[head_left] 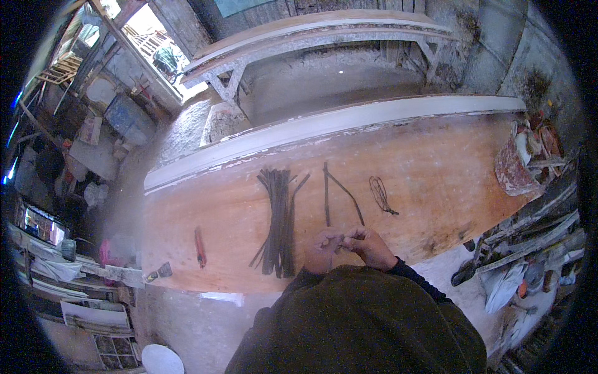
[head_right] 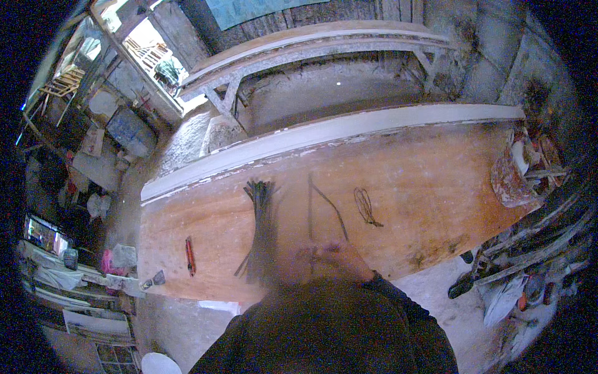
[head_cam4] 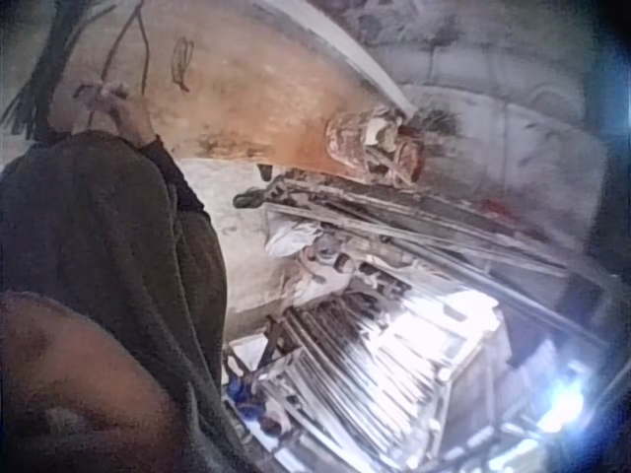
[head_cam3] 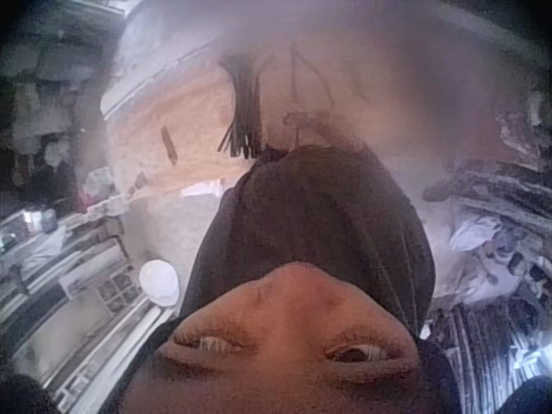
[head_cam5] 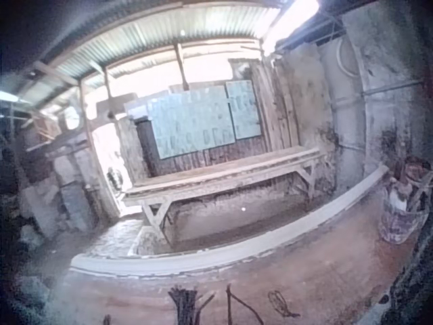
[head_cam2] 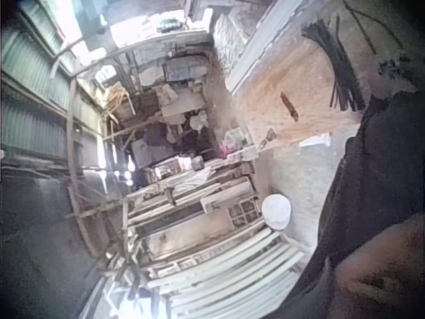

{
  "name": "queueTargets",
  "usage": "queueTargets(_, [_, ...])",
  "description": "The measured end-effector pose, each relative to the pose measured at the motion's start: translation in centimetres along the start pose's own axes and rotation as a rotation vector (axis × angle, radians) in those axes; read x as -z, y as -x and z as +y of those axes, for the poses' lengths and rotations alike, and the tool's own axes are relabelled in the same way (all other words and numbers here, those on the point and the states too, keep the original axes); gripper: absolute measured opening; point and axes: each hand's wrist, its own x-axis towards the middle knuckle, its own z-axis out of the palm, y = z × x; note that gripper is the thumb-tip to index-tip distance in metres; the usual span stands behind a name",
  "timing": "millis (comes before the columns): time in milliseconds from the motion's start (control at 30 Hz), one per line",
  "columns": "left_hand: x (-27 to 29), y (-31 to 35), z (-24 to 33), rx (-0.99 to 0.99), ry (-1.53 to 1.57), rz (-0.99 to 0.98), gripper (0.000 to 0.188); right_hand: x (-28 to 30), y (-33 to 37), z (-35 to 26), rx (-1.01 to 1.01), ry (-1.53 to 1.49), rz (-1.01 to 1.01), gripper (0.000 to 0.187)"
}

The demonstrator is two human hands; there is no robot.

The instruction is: The person weaves thin dark strips on a wooden workbench, repeatedly interlacing them by hand to form a small woven piece. The person picks up strips, bends them, and threads them through the existing weave, gradually building the structure.

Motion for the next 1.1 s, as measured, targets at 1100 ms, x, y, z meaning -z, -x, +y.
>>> queueTargets(1100, [2.5,-1.1,-1.5,0.055,0.048,0.081,0.014,-3.7,0.5,-2.6,0.313,0.234,-0.091,0.015])
